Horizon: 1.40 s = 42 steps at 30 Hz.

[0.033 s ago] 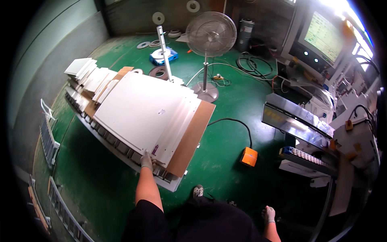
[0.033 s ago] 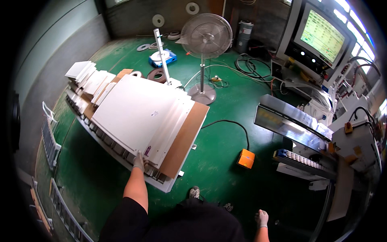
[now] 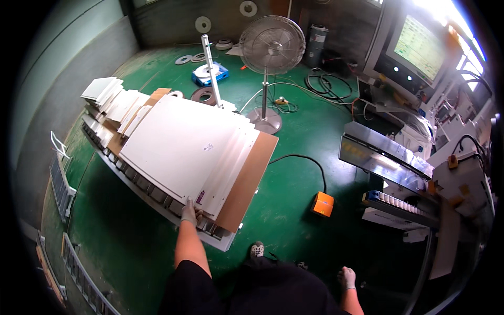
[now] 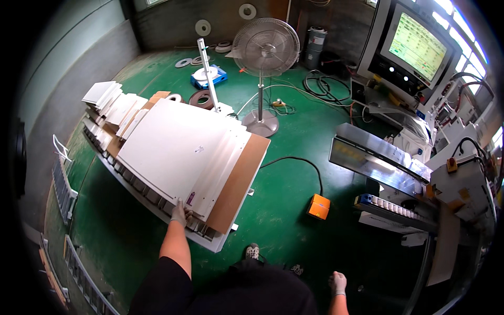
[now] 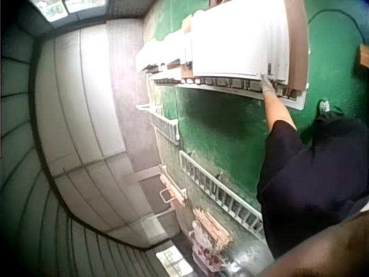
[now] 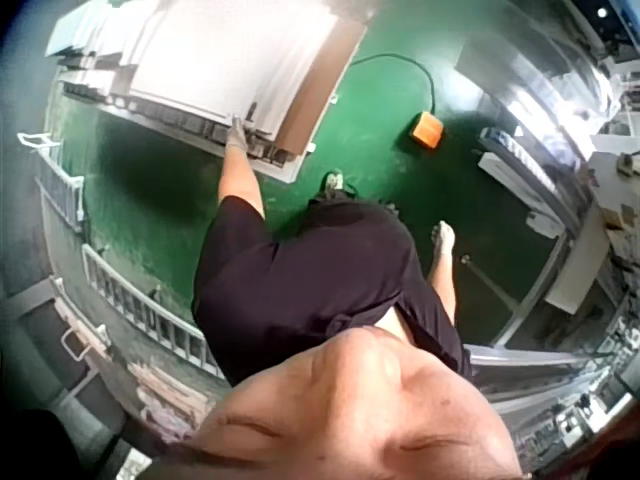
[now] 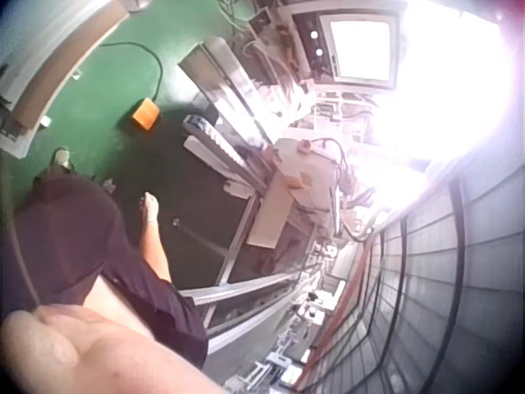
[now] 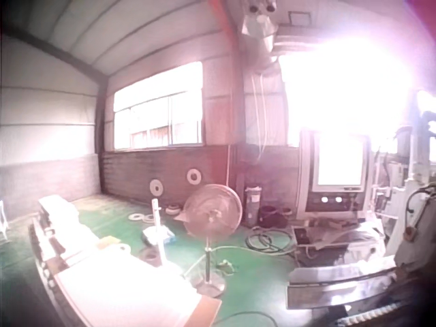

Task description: The person repeatedly picks up large flat panels from a stack and places them onto a machine's conveyor or feed table. The person handles each panel one at a time, moving between the stack and the machine throughout the clip.

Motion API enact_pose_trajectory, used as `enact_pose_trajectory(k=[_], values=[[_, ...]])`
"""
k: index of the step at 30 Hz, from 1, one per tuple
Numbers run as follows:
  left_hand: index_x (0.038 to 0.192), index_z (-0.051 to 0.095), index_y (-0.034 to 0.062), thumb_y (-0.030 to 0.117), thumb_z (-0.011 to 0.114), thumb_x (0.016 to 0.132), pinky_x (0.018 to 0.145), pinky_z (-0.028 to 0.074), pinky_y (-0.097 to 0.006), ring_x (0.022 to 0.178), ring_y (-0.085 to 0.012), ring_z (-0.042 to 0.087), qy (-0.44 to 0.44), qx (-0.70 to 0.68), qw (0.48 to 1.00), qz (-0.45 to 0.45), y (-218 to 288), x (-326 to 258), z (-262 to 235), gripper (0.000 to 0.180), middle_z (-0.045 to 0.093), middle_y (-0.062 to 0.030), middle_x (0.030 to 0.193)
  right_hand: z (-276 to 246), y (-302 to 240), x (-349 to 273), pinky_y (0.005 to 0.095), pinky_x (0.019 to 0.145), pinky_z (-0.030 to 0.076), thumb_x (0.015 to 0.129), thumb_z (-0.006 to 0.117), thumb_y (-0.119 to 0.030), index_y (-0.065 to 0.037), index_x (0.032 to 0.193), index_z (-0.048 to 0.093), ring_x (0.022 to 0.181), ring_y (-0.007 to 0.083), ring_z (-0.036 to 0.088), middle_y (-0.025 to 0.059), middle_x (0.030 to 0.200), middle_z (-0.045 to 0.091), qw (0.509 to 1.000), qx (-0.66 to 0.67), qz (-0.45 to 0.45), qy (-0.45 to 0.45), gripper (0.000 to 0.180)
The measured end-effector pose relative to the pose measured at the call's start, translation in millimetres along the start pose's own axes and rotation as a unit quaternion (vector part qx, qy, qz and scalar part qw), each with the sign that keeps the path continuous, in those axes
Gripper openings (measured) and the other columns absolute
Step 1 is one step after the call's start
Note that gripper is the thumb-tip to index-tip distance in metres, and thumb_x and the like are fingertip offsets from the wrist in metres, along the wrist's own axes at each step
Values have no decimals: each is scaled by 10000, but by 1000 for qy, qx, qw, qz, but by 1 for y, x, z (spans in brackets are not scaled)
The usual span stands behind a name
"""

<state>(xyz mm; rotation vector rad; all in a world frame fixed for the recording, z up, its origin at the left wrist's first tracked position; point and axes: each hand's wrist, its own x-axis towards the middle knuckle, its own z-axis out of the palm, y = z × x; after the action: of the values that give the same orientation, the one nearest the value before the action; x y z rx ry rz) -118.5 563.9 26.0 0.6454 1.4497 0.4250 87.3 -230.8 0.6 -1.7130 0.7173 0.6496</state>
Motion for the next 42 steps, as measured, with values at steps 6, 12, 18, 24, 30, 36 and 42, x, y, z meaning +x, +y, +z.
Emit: enact_pose_trajectory(k=[6, 12, 18, 24, 30, 36, 42], values=[[828, 571, 165, 678, 575, 998, 469, 462, -336, 536, -171, 590, -81, 30, 996, 13, 4, -7, -28, 540, 567, 18, 623, 128, 11, -59, 348, 790, 568, 1028, 659, -283, 12, 1105, 722, 875, 205, 714, 109, 970, 749, 925, -309, -96, -199, 312], [815, 563, 144, 620, 571, 1031, 515, 518, -338, 544, -170, 591, -170, 88, 978, 83, -63, -42, -32, 522, 555, -9, 628, 197, -28, -76, 335, 770, 553, 1056, 591, -219, 38, 1083, 688, 839, 193, 675, 80, 943, 712, 956, -71, 40, -283, 276], [840, 600, 103, 467, 533, 1097, 593, 507, -322, 574, -151, 593, -222, 109, 968, 42, -134, -153, -114, 451, 601, -25, 681, 294, -145, -67, 300, 697, 489, 1039, 632, -290, -30, 1037, 702, 753, 139, 588, 10, 877, 649, 902, -168, -219, -332, 270], [996, 698, 27, 550, 521, 1079, 735, 618, -373, 747, -214, 717, -101, 230, 965, -72, -190, -216, -237, 558, 706, -88, 807, 422, -226, -116, 479, 1095, 455, 938, 698, -359, -33, 1255, 701, 1253, 410, 600, 244, 1350, 624, 624, -417, -657, -68, 455], [1325, 613, 45, 645, 493, 1048, 747, 632, -446, 973, -291, 715, 26, 18, 999, 19, -240, -200, -282, 671, 709, -134, 1165, 473, -197, -56, 470, 991, 518, 948, 670, -555, 36, 1144, 738, 1137, 411, 688, 281, 1170, 725, 747, -535, -273, -285, 627], [1383, 592, -8, 587, 474, 1077, 910, 598, -462, 1143, -300, 687, 18, 52, 997, 61, -200, -205, -293, 680, 690, -162, 1274, 420, -173, -64, 424, 845, 571, 956, 654, -625, 59, 1057, 755, 927, 343, 761, 227, 978, 776, 825, -380, -257, -331, 699], [1339, 624, -53, 484, 491, 1092, 1002, 553, -424, 1158, -298, 681, -92, -5, 986, 137, -59, -91, -237, 605, 693, -153, 1292, 368, -183, -79, 401, 827, 571, 946, 676, -629, 39, 1005, 757, 889, 291, 760, 188, 932, 776, 851, -381, -245, -266, 676]])
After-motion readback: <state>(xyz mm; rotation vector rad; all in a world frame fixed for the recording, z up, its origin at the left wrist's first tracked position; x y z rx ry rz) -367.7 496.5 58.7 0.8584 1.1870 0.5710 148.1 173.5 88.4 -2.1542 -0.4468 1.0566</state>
